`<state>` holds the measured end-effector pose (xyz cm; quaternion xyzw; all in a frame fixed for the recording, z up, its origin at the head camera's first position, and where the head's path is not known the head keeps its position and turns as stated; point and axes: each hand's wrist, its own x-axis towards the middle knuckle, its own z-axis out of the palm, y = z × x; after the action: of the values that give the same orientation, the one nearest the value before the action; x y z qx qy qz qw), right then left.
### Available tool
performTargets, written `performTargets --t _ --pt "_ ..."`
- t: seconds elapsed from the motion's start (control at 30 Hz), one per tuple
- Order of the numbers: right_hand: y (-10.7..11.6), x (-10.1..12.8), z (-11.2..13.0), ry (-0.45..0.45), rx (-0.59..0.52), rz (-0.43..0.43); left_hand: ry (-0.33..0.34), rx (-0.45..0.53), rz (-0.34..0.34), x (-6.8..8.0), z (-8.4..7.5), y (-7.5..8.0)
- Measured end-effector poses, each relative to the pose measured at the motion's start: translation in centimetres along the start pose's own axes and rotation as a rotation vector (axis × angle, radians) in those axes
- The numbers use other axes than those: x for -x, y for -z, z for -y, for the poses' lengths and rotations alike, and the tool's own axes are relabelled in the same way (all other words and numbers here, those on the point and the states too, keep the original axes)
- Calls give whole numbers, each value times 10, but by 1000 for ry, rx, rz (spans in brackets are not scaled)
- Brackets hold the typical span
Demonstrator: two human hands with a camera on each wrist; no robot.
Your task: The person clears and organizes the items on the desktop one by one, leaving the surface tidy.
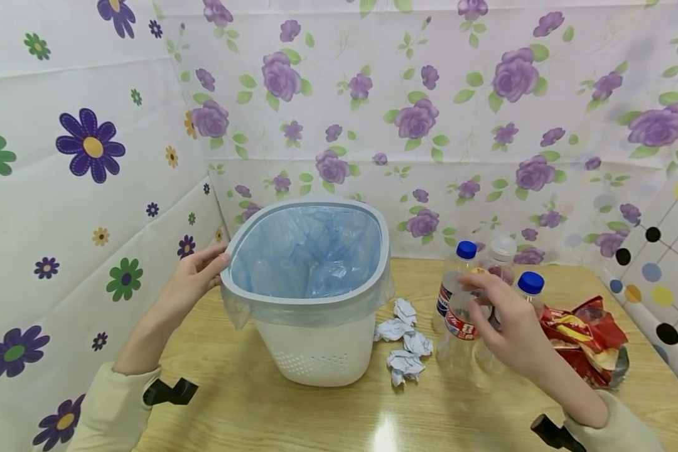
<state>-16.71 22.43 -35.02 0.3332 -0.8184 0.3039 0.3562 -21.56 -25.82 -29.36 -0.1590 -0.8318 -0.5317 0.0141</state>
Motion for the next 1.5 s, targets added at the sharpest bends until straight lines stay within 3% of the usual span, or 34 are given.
performTargets --t 0.5,0.73,1.0,1.33,1.5 --pt "-16 2 6 -23 45 210 -15 7 22 -1 -1 1" --pt "-30 8 6 -56 73 394 -32 0 34 0 -1 2" --pt "-43 14 3 -96 30 589 -36 7 43 0 -1 3" --pt "-57 19 -2 -114 -26 709 -49 -14 47 0 -1 3" --pt "-65 24 -7 -134 -35 834 -24 -6 53 -1 -2 4"
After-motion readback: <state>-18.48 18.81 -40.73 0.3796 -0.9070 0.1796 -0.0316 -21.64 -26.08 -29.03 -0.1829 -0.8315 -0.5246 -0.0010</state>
